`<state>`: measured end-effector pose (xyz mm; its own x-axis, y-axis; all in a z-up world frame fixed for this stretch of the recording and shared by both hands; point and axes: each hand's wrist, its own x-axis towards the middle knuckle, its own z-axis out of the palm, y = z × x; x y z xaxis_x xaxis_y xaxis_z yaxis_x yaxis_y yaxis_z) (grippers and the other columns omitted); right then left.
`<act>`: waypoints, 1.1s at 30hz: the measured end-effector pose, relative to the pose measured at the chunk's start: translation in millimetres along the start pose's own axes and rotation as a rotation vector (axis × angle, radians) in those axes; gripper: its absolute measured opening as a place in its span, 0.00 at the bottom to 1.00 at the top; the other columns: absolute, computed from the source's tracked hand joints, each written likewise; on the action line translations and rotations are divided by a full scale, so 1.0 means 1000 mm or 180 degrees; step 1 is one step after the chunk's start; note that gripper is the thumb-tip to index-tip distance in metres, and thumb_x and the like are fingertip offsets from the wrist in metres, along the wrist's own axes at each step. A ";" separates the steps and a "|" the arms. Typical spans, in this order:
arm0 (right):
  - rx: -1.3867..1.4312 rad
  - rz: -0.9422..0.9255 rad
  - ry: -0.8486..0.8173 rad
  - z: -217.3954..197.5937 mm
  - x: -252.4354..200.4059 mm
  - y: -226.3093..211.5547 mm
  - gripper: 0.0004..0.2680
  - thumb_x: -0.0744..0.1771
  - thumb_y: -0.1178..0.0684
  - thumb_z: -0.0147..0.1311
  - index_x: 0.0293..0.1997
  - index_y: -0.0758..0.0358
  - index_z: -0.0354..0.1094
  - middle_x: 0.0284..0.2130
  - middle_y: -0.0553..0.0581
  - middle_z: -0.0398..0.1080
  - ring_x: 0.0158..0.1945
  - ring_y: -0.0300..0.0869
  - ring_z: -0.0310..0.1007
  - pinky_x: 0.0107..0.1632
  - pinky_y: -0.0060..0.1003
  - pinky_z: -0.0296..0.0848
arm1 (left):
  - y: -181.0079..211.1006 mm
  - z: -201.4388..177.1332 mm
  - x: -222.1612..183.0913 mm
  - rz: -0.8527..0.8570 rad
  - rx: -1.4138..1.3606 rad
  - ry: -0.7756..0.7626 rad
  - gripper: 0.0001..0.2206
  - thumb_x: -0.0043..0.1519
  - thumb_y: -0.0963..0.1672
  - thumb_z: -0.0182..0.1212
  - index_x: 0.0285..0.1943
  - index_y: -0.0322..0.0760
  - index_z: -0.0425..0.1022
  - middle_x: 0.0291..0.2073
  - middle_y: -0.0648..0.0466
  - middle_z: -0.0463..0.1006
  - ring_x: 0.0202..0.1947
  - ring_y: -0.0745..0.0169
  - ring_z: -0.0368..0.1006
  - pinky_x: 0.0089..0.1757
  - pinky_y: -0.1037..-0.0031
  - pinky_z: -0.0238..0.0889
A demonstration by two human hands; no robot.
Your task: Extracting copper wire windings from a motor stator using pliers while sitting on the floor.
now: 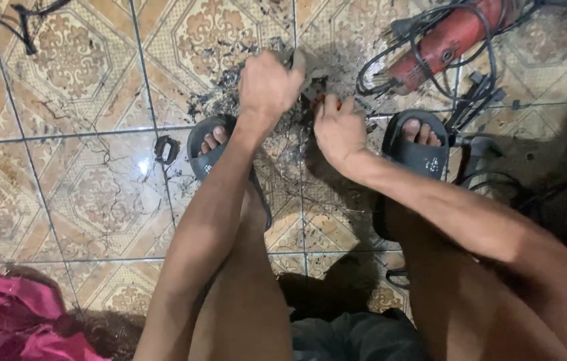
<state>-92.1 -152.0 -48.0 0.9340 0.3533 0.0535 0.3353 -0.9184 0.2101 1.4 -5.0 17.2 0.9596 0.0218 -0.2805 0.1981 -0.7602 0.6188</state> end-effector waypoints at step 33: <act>0.4574 0.1238 -0.1895 -0.021 -0.051 0.048 0.13 0.71 0.49 0.50 0.46 0.73 0.74 0.34 0.72 0.75 0.41 0.55 0.75 0.47 0.50 0.70 | -0.030 -0.007 -0.039 -0.0419 -0.1578 -0.0756 0.38 0.62 0.62 0.56 0.62 0.21 0.72 0.53 0.31 0.78 0.60 0.31 0.72 0.60 0.44 0.61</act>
<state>-125.9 -210.6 -19.8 0.7839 0.2682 -0.5600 -0.4114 -0.4511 -0.7920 -40.8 21.6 14.2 0.8606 -0.0944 -0.5005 0.4382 -0.3638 0.8220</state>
